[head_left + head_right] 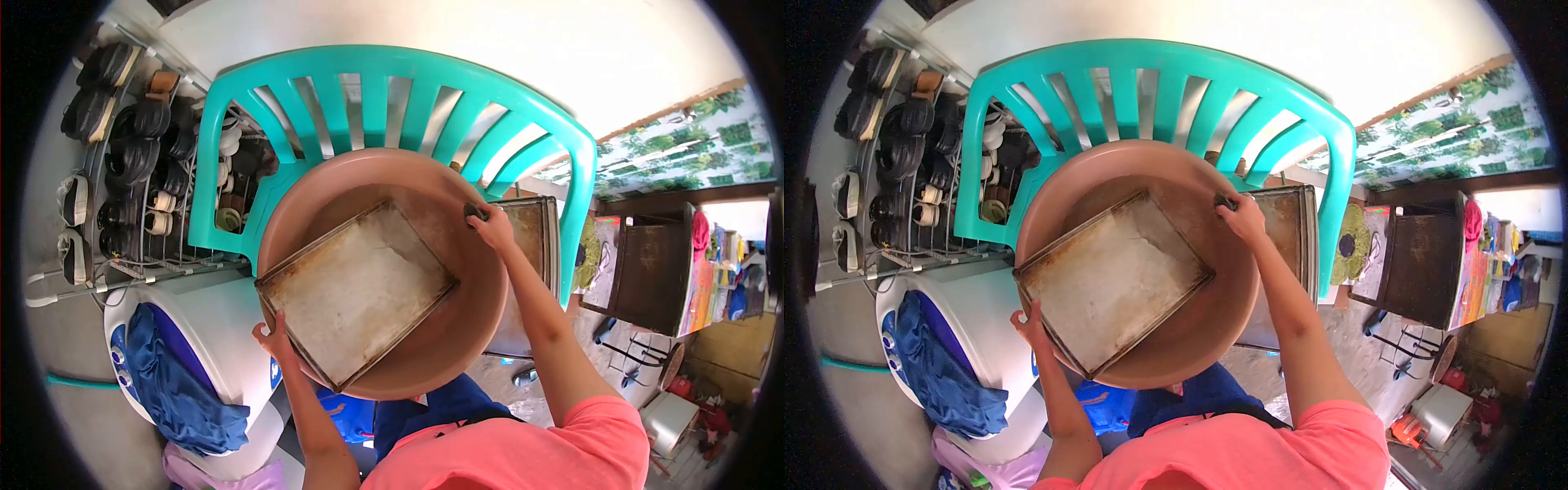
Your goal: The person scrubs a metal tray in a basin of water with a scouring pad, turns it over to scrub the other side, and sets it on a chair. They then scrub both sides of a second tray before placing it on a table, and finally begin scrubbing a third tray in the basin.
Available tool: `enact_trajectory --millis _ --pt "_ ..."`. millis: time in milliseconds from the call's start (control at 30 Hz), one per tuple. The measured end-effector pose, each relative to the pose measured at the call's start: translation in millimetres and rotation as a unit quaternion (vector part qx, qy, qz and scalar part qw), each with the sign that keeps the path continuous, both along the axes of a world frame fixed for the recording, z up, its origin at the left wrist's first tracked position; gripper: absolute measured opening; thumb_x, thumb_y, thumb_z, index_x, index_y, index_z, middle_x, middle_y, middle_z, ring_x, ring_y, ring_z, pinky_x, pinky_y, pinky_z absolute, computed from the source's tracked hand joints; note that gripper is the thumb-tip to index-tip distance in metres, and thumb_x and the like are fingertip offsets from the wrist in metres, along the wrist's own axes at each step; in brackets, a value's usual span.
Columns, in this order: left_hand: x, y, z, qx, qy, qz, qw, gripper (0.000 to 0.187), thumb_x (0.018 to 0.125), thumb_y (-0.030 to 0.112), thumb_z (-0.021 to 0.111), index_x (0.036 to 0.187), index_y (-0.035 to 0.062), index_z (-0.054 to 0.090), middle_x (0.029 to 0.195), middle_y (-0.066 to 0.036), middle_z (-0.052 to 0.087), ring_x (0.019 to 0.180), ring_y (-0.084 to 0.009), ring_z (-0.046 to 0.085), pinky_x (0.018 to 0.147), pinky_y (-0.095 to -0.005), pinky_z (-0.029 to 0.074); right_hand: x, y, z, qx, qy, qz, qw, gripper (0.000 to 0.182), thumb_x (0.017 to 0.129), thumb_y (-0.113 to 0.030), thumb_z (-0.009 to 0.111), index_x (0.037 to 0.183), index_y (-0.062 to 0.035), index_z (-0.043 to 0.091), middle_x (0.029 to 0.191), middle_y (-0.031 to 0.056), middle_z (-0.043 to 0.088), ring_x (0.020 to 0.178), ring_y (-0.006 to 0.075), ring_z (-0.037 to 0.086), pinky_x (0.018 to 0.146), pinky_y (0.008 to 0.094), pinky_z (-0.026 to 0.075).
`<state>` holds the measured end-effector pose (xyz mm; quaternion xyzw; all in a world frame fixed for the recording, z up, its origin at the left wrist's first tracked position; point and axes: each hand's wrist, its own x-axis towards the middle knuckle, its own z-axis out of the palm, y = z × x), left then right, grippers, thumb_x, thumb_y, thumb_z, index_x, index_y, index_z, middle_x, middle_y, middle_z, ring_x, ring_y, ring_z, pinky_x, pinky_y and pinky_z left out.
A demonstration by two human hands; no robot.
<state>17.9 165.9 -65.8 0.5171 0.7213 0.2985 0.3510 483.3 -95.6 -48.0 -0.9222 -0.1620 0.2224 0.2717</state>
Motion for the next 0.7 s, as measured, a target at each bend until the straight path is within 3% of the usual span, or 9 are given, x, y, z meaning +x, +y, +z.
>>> enact_trajectory --millis 167,267,367,500,700 --pt "-17.9 10.7 2.6 -0.01 -0.022 -0.016 1.0 0.063 0.067 0.032 0.085 0.106 0.0033 0.044 0.107 -0.016 0.05 0.096 -0.0255 0.05 0.088 -0.037 0.042 -8.2 -12.5 20.1 0.032 -0.038 -0.013 0.999 0.049 0.071 -0.038 0.069 0.111 -0.0093 0.067 0.1 0.0155 0.067 0.091 0.0312 0.065 0.083 0.0389 0.05" --pt "-7.8 6.9 39.2 -0.032 -0.109 -0.011 0.993 0.066 0.067 0.032 0.085 0.109 0.0025 0.043 0.108 -0.016 0.051 0.093 -0.0251 0.052 0.084 -0.0367 0.046 -21.7 -22.6 40.6 0.023 -0.04 -0.033 0.998 0.05 0.072 -0.04 0.069 0.111 -0.0096 0.067 0.102 0.0151 0.067 0.093 0.0309 0.065 0.084 0.0385 0.05" --pt "-8.6 15.8 58.7 -0.02 -0.069 -0.03 0.997 0.068 0.068 0.031 0.085 0.112 0.0029 0.041 0.108 -0.017 0.051 0.092 -0.0248 0.053 0.081 -0.0371 0.047 -36.5 -28.3 66.9 0.01 -0.059 -0.058 0.997 0.051 0.071 -0.042 0.069 0.111 -0.0101 0.068 0.104 0.0148 0.067 0.095 0.0306 0.064 0.086 0.0387 0.049" --pt "-17.4 32.5 84.1 -0.014 -0.127 -0.087 0.988 0.076 0.068 0.033 0.085 0.118 0.0003 0.038 0.11 -0.02 0.05 0.093 -0.0262 0.054 0.079 -0.0377 0.049 -54.3 -44.6 80.9 0.026 -0.055 -0.062 0.996 0.047 0.073 -0.044 0.066 0.112 -0.0164 0.068 0.106 0.0151 0.064 0.099 0.0311 0.063 0.086 0.0413 0.049" --pt "-17.6 46.1 134.2 -0.006 -0.095 -0.137 0.986 0.078 0.069 0.037 0.084 0.12 -0.0012 0.038 0.113 -0.022 0.05 0.094 -0.0273 0.054 0.081 -0.0376 0.049 -99.7 -71.3 128.6 0.031 -0.008 -0.134 0.99 0.048 0.074 -0.044 0.066 0.112 -0.0157 0.068 0.106 0.0142 0.064 0.098 0.0297 0.063 0.085 0.041 0.05"
